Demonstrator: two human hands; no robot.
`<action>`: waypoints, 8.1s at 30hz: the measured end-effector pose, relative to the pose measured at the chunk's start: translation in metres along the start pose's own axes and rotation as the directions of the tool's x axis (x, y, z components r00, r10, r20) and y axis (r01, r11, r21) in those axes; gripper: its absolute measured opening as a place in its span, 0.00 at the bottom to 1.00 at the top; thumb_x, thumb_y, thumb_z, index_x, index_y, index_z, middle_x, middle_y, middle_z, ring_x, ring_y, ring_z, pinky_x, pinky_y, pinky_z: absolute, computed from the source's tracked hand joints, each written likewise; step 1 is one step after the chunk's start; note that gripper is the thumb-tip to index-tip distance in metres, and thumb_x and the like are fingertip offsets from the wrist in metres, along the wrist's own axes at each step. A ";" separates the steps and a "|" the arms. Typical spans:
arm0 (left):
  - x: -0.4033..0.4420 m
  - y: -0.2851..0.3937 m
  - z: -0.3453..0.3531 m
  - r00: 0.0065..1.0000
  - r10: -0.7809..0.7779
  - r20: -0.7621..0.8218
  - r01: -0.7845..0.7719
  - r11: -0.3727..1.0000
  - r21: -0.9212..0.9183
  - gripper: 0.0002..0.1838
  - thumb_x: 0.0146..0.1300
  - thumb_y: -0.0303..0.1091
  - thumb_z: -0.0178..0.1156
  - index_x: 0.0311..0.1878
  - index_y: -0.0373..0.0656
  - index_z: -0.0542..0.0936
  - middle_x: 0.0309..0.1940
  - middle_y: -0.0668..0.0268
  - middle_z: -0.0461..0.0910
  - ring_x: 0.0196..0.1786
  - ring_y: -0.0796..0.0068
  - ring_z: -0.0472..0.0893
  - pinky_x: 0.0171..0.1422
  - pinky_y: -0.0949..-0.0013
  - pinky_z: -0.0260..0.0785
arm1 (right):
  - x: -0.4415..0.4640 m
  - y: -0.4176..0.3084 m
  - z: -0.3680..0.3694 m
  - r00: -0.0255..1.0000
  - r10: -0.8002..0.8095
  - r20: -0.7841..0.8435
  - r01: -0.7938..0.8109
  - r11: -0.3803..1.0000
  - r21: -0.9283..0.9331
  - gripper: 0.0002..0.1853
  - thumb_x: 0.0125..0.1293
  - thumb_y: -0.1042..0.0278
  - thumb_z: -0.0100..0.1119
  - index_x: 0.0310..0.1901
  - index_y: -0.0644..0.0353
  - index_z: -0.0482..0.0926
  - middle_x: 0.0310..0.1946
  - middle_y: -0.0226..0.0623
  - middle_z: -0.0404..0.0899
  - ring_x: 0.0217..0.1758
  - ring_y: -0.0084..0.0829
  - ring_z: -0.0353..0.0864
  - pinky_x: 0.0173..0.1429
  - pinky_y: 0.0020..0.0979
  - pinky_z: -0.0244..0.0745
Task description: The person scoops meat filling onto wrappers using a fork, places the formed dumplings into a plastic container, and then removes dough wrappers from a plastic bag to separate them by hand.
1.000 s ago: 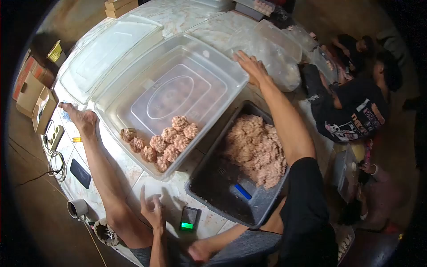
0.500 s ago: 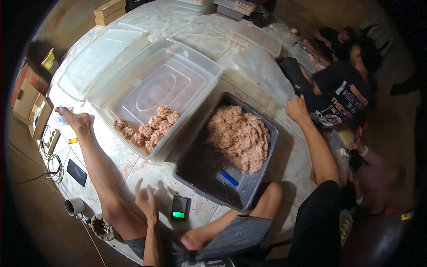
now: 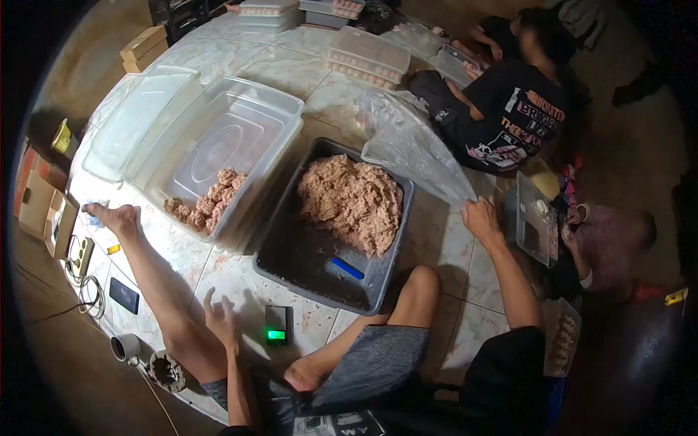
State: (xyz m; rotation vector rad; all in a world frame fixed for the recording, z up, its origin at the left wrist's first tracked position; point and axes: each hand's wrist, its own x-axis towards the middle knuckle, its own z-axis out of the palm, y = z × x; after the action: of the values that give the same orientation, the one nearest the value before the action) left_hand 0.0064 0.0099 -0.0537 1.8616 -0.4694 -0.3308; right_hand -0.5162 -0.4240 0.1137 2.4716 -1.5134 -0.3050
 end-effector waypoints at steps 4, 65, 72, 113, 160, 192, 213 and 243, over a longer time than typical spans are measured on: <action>-0.006 0.012 0.016 0.998 -0.052 0.034 0.052 0.999 -0.015 0.20 0.75 0.29 0.63 0.67 0.45 0.80 0.27 0.67 0.84 0.28 0.82 0.78 0.34 0.73 0.71 | -0.021 -0.038 -0.046 0.991 0.069 0.115 -0.090 0.977 0.192 0.20 0.69 0.59 0.59 0.57 0.59 0.86 0.53 0.55 0.86 0.62 0.57 0.82 0.66 0.56 0.74; -0.023 0.011 0.010 0.996 -0.058 0.066 0.065 0.992 -0.105 0.19 0.77 0.32 0.61 0.68 0.42 0.75 0.27 0.67 0.78 0.23 0.81 0.73 0.26 0.75 0.64 | 0.147 -0.065 0.131 0.989 0.135 0.055 -0.128 0.632 0.765 0.40 0.64 0.44 0.62 0.79 0.35 0.67 0.81 0.44 0.61 0.81 0.63 0.59 0.82 0.57 0.61; -0.020 0.006 0.011 0.997 -0.018 0.078 0.017 1.000 0.008 0.19 0.78 0.35 0.62 0.68 0.43 0.75 0.25 0.66 0.79 0.23 0.81 0.74 0.25 0.75 0.68 | 0.167 -0.067 0.133 0.964 0.212 0.160 -0.250 0.520 0.817 0.39 0.69 0.37 0.54 0.81 0.34 0.63 0.84 0.43 0.55 0.86 0.59 0.52 0.85 0.55 0.55; -0.008 0.012 -0.005 0.988 -0.012 0.155 0.060 0.950 -0.306 0.22 0.79 0.37 0.64 0.70 0.38 0.76 0.31 0.63 0.82 0.23 0.78 0.77 0.28 0.76 0.64 | -0.249 0.004 0.152 0.812 0.348 0.469 -0.198 -0.591 0.782 0.21 0.68 0.62 0.72 0.60 0.55 0.79 0.54 0.34 0.84 0.54 0.36 0.86 0.53 0.43 0.84; -0.035 0.012 -0.010 0.833 -0.549 0.067 0.387 0.492 -0.780 0.21 0.68 0.45 0.74 0.55 0.39 0.84 0.43 0.68 0.86 0.42 0.76 0.85 0.46 0.68 0.79 | -0.103 -0.384 -0.168 0.846 -0.089 -0.525 0.518 0.372 0.771 0.15 0.70 0.77 0.66 0.57 0.63 0.85 0.55 0.43 0.84 0.42 0.29 0.88 0.42 0.30 0.85; 0.023 0.038 -0.008 0.822 -0.473 0.317 0.563 0.586 -0.584 0.17 0.76 0.44 0.60 0.53 0.39 0.81 0.32 0.68 0.80 0.32 0.77 0.80 0.36 0.71 0.74 | -0.277 -0.064 0.072 0.587 0.699 0.409 -0.511 -0.072 0.856 0.36 0.64 0.73 0.70 0.74 0.48 0.70 0.74 0.38 0.70 0.62 0.37 0.79 0.46 0.40 0.81; 0.012 0.070 -0.015 0.784 -0.046 0.619 0.485 0.668 -0.565 0.19 0.66 0.39 0.77 0.53 0.37 0.86 0.40 0.69 0.88 0.41 0.81 0.85 0.46 0.74 0.78 | -0.108 -0.468 -0.126 0.974 -0.214 -0.078 0.074 -0.029 0.997 0.27 0.69 0.59 0.75 0.64 0.64 0.81 0.49 0.42 0.86 0.47 0.27 0.86 0.51 0.31 0.82; -0.004 0.134 0.025 0.839 0.157 0.520 0.017 0.949 -0.315 0.21 0.61 0.23 0.76 0.55 0.31 0.80 0.47 0.67 0.85 0.48 0.77 0.84 0.52 0.72 0.78 | -0.065 -0.422 -0.121 0.832 -0.081 -0.549 0.555 0.121 0.823 0.22 0.80 0.61 0.58 0.25 0.63 0.76 0.19 0.53 0.78 0.25 0.55 0.84 0.24 0.46 0.73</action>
State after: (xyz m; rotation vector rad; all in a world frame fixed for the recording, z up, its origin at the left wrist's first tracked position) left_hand -0.0296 -0.0479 0.0648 1.4208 -0.8192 -0.8453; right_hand -0.1529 -0.1699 0.1066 3.4181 -0.9743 1.6036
